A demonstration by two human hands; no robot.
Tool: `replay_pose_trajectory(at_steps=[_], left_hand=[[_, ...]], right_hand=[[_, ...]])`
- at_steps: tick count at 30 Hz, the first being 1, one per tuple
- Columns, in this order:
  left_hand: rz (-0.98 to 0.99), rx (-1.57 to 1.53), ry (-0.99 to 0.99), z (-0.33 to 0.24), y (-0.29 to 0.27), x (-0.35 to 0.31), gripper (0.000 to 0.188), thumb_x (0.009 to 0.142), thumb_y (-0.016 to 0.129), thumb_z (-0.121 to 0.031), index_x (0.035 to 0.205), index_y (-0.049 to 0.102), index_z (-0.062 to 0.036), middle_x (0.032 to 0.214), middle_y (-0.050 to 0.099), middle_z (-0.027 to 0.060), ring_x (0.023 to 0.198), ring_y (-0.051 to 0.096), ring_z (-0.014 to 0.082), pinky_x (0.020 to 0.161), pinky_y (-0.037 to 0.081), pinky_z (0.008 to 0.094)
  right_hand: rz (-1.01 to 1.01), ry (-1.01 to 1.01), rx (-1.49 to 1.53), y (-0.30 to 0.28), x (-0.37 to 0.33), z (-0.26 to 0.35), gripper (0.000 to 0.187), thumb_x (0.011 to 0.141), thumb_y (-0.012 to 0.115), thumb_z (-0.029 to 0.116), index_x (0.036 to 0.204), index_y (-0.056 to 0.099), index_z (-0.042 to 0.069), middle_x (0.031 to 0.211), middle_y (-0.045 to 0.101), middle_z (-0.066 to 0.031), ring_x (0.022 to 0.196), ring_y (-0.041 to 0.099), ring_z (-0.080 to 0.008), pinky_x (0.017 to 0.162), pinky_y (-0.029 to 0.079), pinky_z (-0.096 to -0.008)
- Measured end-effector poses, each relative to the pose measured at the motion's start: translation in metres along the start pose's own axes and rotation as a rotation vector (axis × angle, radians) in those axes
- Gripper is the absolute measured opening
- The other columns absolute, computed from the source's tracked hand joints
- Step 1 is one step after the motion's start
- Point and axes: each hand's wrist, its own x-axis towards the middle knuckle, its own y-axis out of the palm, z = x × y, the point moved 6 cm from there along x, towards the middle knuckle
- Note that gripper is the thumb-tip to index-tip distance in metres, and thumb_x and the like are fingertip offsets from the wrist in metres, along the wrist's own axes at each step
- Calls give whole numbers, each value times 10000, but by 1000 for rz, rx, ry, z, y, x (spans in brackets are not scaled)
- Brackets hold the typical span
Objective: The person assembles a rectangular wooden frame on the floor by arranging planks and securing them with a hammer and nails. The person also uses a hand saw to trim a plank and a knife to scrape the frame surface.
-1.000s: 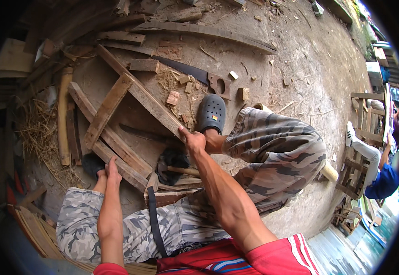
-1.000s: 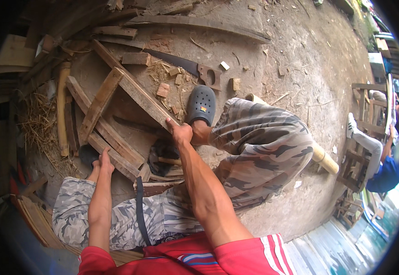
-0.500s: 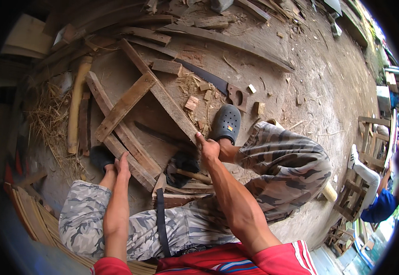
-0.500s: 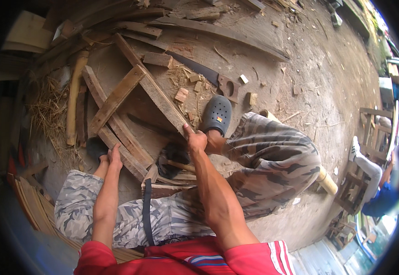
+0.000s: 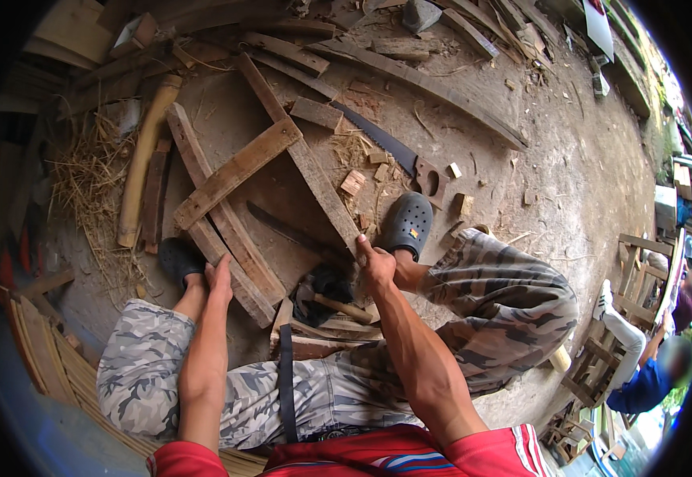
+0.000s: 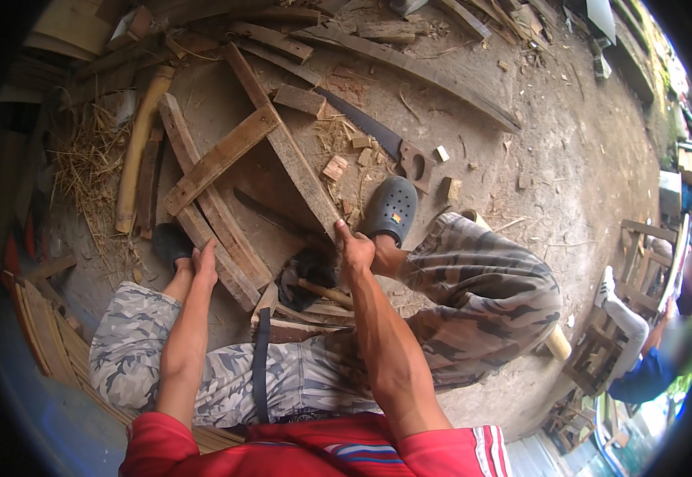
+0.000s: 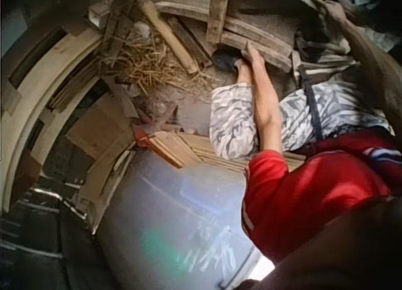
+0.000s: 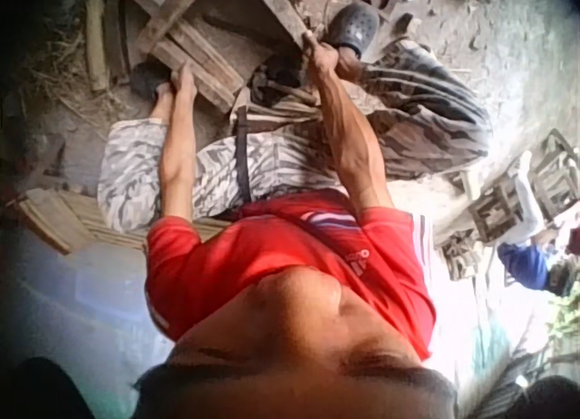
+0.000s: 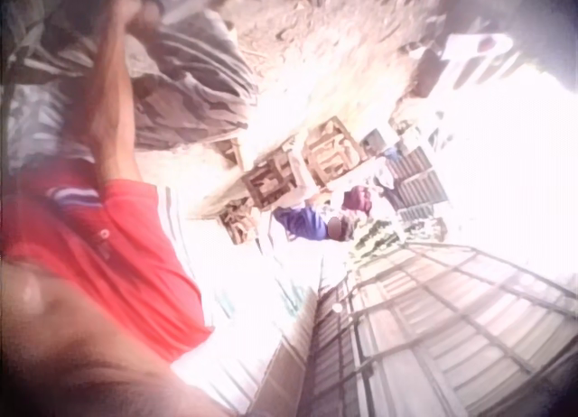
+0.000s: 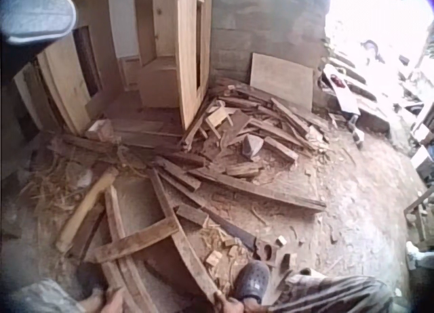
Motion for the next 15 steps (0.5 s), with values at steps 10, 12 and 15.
replay_pose_trajectory(at_steps=[10, 12, 15], left_hand=[[85, -37, -33, -4, 0, -7, 996, 770, 726, -363, 1482, 202, 96, 1533, 272, 245, 1427, 277, 329, 1148, 267, 361], [57, -6, -27, -1, -3, 1, 996, 766, 732, -367, 1479, 214, 96, 1534, 272, 245, 1427, 277, 328, 1147, 270, 361], [-16, 49, 7, 14, -4, 23, 995, 766, 740, -384, 1474, 231, 96, 1537, 266, 244, 1427, 275, 327, 1145, 279, 364]], right_hand=[[106, 54, 1, -6, -20, 23, 633, 749, 752, 614, 867, 702, -6, 732, 597, -51, 650, 517, -165, 606, 406, -353], [87, 41, 19, -4, -18, 21, 631, 746, 756, 612, 856, 696, -7, 708, 587, -37, 622, 506, -157, 582, 397, -349], [8, 8, 38, -1, -12, 13, 631, 749, 751, 614, 848, 692, -6, 687, 579, -27, 595, 497, -149, 561, 388, -344]])
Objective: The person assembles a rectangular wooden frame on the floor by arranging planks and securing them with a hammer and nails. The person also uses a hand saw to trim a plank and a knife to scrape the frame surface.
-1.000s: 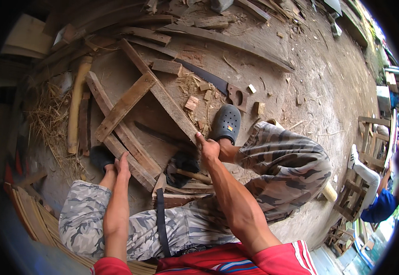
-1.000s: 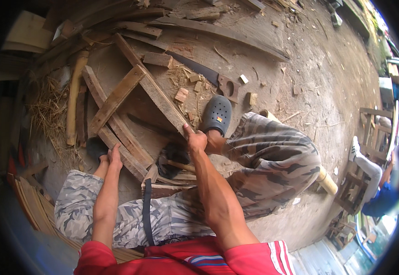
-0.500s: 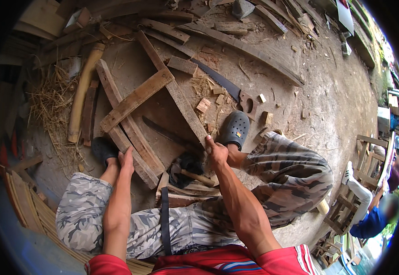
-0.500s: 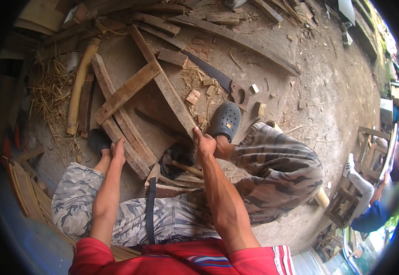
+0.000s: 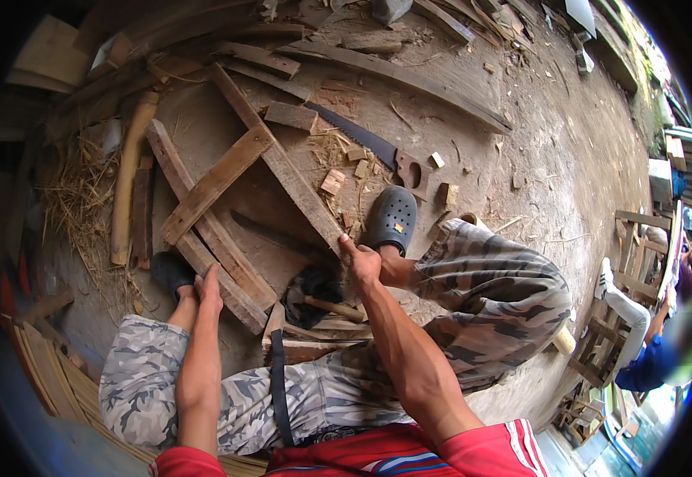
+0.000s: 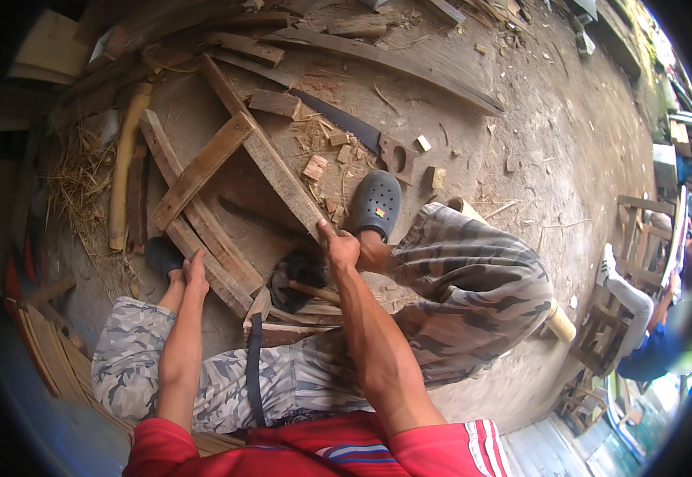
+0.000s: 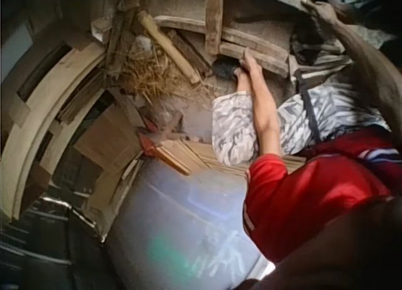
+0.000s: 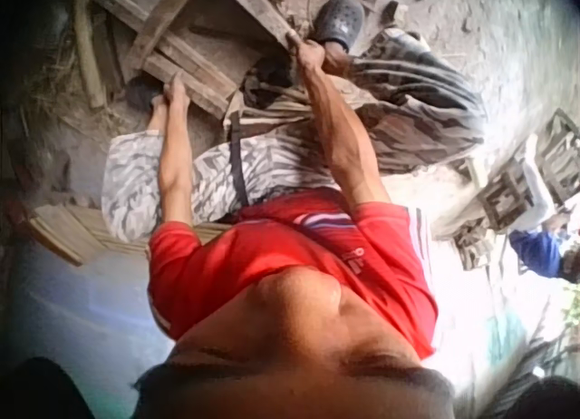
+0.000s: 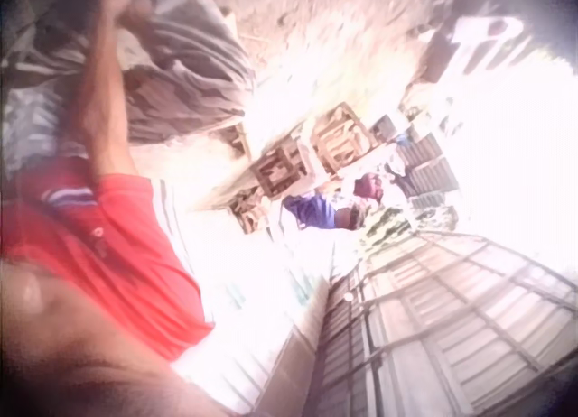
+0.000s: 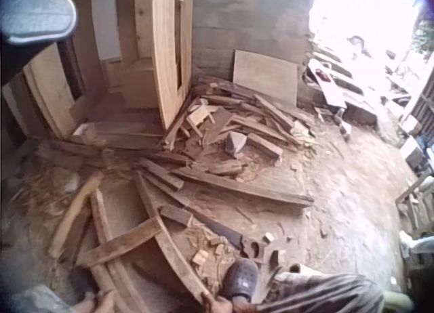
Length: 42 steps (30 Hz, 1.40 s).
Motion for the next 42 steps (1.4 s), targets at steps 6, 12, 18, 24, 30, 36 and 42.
replay_pose_trajectory(at_steps=[6, 12, 18, 24, 30, 36, 42], left_hand=[[-96, 33, -50, -5, -6, -10, 908, 795, 733, -285, 1476, 241, 60, 1461, 385, 215, 1318, 426, 328, 1050, 413, 402], [-94, 3, -58, -11, -6, -17, 918, 786, 734, -290, 1478, 239, 55, 1464, 383, 211, 1319, 420, 324, 1035, 425, 409], [-48, 55, -9, -17, -5, -16, 839, 810, 719, -266, 1456, 292, 56, 1444, 412, 205, 1298, 442, 318, 1027, 422, 403], [-29, 44, -12, -22, -11, -15, 827, 814, 729, -283, 1445, 315, 53, 1437, 423, 201, 1290, 450, 319, 1034, 408, 399], [77, 161, 12, -52, -2, -36, 864, 799, 750, -296, 1441, 307, 77, 1435, 424, 216, 1301, 441, 337, 1052, 382, 385], [-334, 301, 111, -69, -1, -53, 984, 776, 770, -371, 1470, 234, 76, 1498, 311, 271, 1372, 330, 398, 1114, 303, 457], [-659, 352, 954, -166, 36, -123, 816, 813, 714, -383, 1435, 313, -40, 1420, 369, 254, 1340, 339, 430, 1105, 273, 531]], right_hand=[[-15, 27, -17, -2, -16, 10, 778, 709, 768, 622, 1060, 690, -68, 930, 693, -146, 835, 636, -210, 765, 485, -322], [23, 115, 71, -8, -30, 18, 983, 683, 798, 596, 1311, 523, -108, 1272, 601, -248, 1178, 595, -311, 1000, 440, -346], [14, 161, 71, -17, -46, 35, 943, 684, 804, 579, 1295, 547, -92, 1235, 621, -247, 1152, 607, -324, 990, 443, -351], [-18, 168, 2, -12, -44, 34, 816, 681, 792, 599, 1107, 659, -84, 1079, 680, -227, 1021, 645, -313, 906, 468, -373], [-133, 140, 14, -9, -33, 20, 713, 688, 788, 590, 934, 698, -73, 929, 694, -198, 871, 646, -305, 816, 476, -395], [-33, 163, 40, -4, -29, 19, 769, 671, 786, 622, 967, 691, -81, 965, 693, -235, 925, 656, -351, 857, 474, -414], [-30, 133, 49, 4, -8, -3, 627, 724, 791, 582, 772, 663, -30, 722, 598, -83, 639, 512, -195, 591, 415, -377]])
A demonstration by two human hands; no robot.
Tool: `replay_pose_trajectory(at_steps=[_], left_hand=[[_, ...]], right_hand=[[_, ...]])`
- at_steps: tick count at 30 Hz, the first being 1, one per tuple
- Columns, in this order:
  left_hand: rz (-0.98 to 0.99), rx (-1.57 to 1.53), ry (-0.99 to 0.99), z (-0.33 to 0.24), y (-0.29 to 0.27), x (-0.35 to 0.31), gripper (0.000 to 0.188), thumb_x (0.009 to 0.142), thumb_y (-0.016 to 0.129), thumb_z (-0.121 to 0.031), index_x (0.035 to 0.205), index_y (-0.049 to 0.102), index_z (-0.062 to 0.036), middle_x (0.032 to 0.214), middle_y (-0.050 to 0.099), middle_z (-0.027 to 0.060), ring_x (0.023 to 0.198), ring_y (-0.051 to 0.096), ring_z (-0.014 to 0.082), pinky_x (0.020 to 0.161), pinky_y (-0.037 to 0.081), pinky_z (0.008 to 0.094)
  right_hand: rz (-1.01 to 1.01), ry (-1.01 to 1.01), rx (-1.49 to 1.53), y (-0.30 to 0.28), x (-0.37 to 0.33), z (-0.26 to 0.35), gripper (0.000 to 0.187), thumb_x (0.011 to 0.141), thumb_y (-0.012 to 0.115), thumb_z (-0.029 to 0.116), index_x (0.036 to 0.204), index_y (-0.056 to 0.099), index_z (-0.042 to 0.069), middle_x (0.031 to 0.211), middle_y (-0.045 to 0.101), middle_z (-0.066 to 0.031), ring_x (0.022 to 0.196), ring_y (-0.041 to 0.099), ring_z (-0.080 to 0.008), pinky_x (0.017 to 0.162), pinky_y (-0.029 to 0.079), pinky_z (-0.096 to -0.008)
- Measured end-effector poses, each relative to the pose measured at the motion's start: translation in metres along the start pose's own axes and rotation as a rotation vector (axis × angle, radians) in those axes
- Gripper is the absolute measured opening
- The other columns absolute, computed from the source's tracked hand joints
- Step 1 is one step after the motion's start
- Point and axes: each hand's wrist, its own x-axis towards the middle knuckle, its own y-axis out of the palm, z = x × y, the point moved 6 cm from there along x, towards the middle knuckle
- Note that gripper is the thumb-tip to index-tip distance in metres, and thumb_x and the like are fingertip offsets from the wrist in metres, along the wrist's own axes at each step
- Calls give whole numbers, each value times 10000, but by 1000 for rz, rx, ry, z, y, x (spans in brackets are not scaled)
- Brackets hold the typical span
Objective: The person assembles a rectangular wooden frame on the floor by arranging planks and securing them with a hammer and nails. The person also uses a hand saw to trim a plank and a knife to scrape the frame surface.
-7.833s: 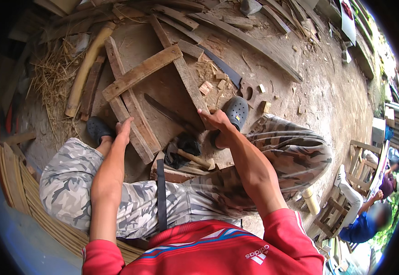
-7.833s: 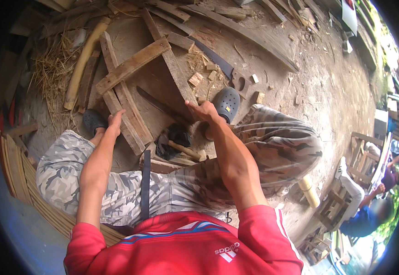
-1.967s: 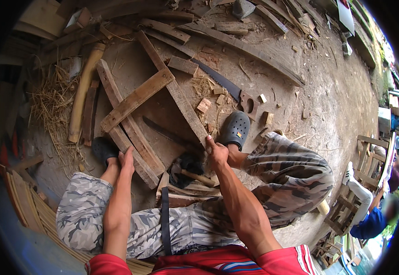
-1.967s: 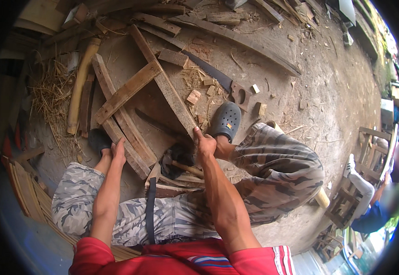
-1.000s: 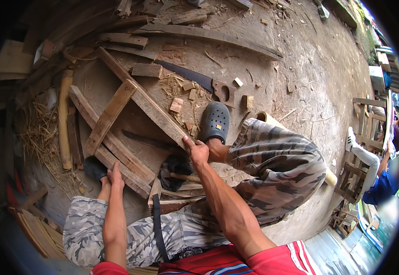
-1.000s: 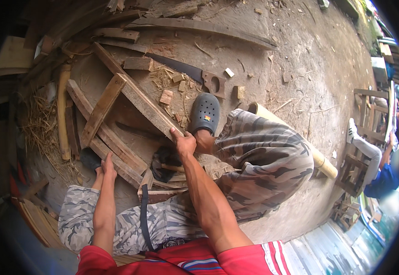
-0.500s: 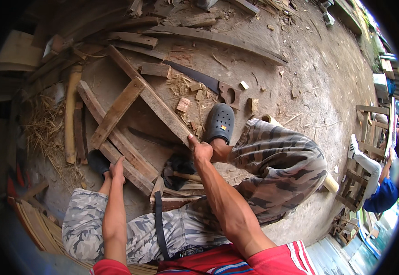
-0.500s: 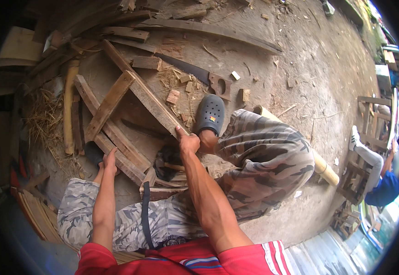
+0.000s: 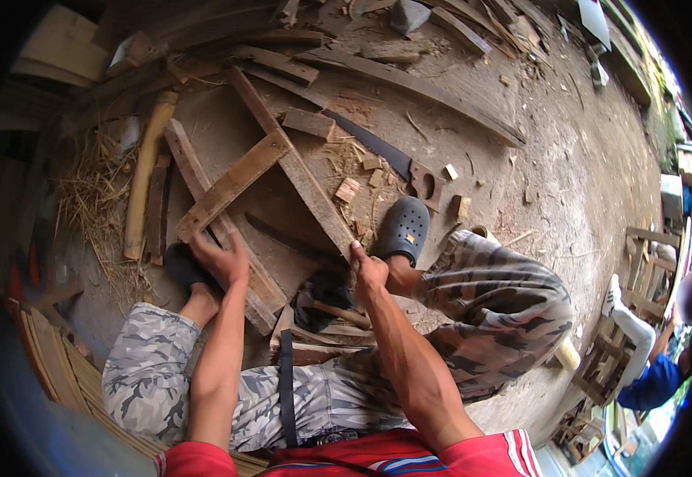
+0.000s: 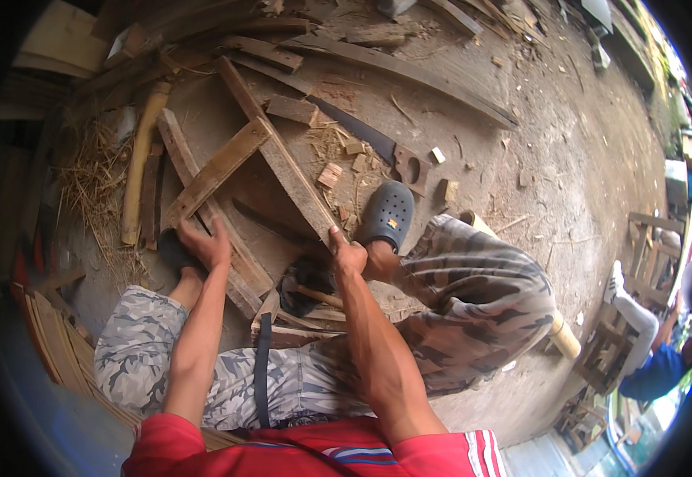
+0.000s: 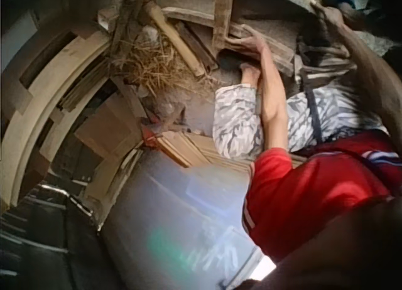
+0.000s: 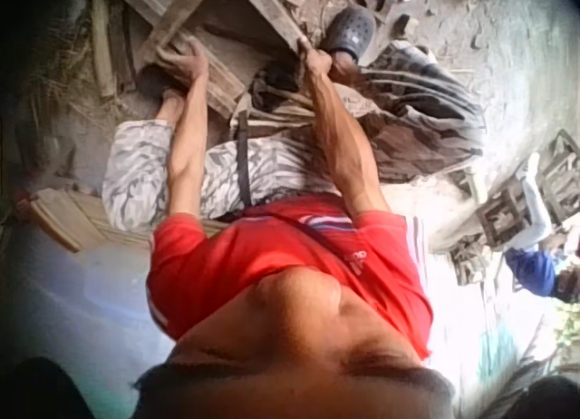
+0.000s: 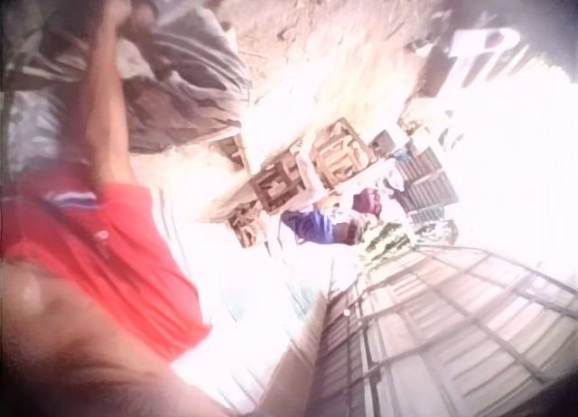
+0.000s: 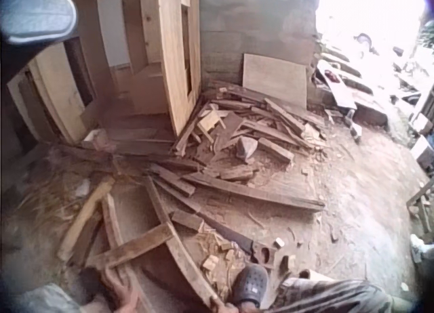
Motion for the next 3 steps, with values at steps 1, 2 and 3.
replay_pose_trajectory(at_steps=[1, 2, 3], left_hand=[[54, -62, 99, -21, 13, 8, 808, 822, 710, -374, 1439, 308, -40, 1432, 366, 238, 1340, 345, 419, 1101, 281, 528], [105, -115, 194, -34, 24, 17, 801, 831, 706, -364, 1443, 303, -40, 1443, 363, 221, 1341, 352, 407, 1097, 290, 525], [181, -76, 298, -44, 34, 27, 818, 834, 708, -395, 1452, 289, -58, 1466, 348, 176, 1357, 320, 422, 1119, 259, 527]], right_hand=[[-4, -20, 37, 1, 8, -6, 605, 736, 790, 572, 776, 668, -19, 717, 597, -74, 630, 509, -183, 577, 409, -369], [61, 18, 14, 4, 9, -7, 752, 716, 785, 601, 1016, 617, -68, 902, 640, -150, 813, 584, -252, 737, 449, -385], [130, 56, -13, 5, 4, -2, 958, 696, 780, 630, 1256, 565, -117, 1088, 682, -227, 995, 659, -320, 897, 488, -401]])
